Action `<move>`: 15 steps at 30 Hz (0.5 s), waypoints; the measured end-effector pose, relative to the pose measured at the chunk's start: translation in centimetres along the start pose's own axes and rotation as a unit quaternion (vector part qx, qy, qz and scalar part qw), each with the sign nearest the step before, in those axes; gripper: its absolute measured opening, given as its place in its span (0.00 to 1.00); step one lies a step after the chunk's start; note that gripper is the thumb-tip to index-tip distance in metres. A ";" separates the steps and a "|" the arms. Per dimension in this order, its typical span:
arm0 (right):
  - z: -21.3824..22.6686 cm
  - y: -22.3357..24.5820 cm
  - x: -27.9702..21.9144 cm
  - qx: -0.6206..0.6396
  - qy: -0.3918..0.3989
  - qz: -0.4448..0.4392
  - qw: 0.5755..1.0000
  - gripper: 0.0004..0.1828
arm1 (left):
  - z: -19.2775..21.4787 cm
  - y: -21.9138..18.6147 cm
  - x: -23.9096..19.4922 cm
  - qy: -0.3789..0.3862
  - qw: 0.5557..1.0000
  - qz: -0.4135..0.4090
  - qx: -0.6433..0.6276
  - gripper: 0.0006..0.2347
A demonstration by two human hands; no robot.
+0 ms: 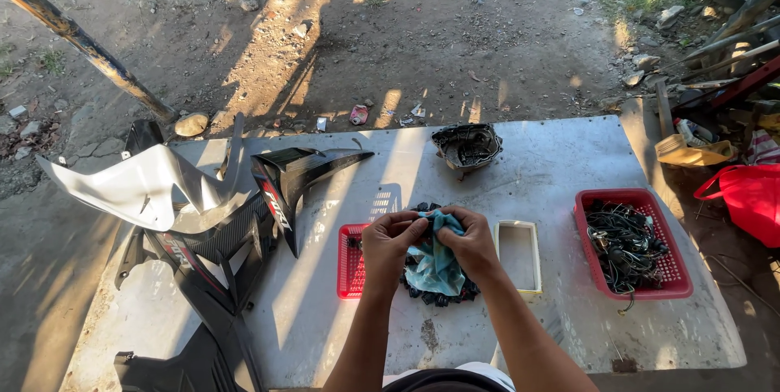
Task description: The person wipes small black plastic components with a blue cloth while standing at a table outdoors. They pick up the parts from a pile on the table, clean them, and place them into a red basket.
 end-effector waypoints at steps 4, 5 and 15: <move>0.1 1.3 -0.5 -0.003 -0.037 -0.003 0.999 0.12 | -0.1 0.6 0.1 0.008 1.000 0.007 0.007 0.16; 0.1 1.1 -0.4 0.003 -0.043 -0.008 0.999 0.12 | -0.1 0.6 0.1 0.007 1.000 0.010 0.004 0.16; -0.8 0.8 -0.3 -0.002 -0.019 -0.007 1.000 0.15 | 0.4 0.6 0.5 0.012 1.000 0.010 0.005 0.16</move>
Point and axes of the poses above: each hand's wrist, its own x-axis towards the middle knuckle, its own z-axis out of the back of the hand, y = z × x, the point moved 10 cm from there along x, towards the middle knuckle, and after that the axes turned 6 degrees about -z, right-handed, at the moved point
